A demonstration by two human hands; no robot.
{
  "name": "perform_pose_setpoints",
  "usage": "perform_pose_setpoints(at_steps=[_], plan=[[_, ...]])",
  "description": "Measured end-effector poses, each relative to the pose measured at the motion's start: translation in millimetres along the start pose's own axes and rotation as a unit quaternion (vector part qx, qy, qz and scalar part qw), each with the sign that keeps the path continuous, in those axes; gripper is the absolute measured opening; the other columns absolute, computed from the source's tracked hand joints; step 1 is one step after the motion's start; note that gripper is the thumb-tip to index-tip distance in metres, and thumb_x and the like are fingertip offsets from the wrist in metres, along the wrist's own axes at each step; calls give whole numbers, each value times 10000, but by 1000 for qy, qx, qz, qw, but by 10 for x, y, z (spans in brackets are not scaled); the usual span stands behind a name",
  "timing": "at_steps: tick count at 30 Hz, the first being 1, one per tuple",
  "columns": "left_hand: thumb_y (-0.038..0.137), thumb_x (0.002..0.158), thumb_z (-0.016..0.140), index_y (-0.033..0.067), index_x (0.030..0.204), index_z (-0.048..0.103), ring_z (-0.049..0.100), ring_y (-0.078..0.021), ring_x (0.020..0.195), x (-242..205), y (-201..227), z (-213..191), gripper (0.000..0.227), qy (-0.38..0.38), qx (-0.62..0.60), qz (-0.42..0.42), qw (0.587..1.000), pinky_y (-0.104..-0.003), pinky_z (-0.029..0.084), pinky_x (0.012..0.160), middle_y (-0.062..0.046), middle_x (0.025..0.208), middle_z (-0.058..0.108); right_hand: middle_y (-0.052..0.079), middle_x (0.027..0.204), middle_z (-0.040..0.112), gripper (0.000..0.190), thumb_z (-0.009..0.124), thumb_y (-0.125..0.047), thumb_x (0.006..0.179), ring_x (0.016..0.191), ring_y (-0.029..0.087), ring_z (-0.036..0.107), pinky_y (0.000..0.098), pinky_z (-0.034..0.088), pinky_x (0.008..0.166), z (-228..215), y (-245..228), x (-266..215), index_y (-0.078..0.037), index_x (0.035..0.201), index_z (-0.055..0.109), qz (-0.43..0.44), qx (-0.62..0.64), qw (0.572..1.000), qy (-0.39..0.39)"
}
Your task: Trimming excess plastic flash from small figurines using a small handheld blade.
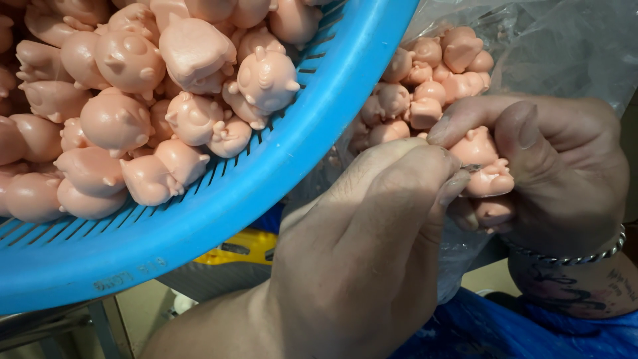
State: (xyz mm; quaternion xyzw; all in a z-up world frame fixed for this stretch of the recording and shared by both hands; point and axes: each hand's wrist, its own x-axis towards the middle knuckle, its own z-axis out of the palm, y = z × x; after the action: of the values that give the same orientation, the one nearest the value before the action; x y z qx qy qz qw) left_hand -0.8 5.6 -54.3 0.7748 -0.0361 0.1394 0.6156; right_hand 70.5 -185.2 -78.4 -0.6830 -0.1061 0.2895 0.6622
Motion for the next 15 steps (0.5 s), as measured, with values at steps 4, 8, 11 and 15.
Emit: perform_pose_setpoints(at_steps=[4, 8, 11, 15], plan=[[-169, 946, 627, -87, 1169, 548, 821, -381, 971, -4, -12, -17, 250, -4, 6, 6, 1000, -411, 694, 860, -282, 1145, 748, 70, 674, 657, 436, 453, -341, 1114, 433, 21, 515, 132, 483, 386, -18, -13, 8, 52, 1138, 639, 13, 3, 1000, -14], [-81, 1001, 564, -75, 1127, 555, 785, -344, 957, 50, 24, -55, 127, -23, -58, -24, 998, -391, 677, 888, -249, 1108, 717, 146, 736, 706, 482, 470, -375, 1094, 400, 50, 506, 152, 442, 356, -5, -41, -6, 73, 1122, 645, 32, -8, 999, 20], [-72, 991, 617, -47, 1116, 553, 797, -309, 938, 64, 24, -53, 142, -3, -56, -34, 998, -369, 682, 886, -190, 1073, 739, 63, 700, 655, 462, 500, -369, 1103, 435, 22, 499, 130, 461, 383, -34, -30, 2, 65, 1143, 655, 19, 26, 999, 9], [-65, 987, 617, -46, 1110, 556, 784, -296, 923, 62, 24, -64, 139, 2, -65, -41, 997, -361, 675, 873, -195, 1078, 737, 26, 652, 617, 447, 528, -357, 1104, 453, 20, 509, 146, 470, 380, -19, -60, 44, 71, 1156, 642, 29, 88, 996, -13]])
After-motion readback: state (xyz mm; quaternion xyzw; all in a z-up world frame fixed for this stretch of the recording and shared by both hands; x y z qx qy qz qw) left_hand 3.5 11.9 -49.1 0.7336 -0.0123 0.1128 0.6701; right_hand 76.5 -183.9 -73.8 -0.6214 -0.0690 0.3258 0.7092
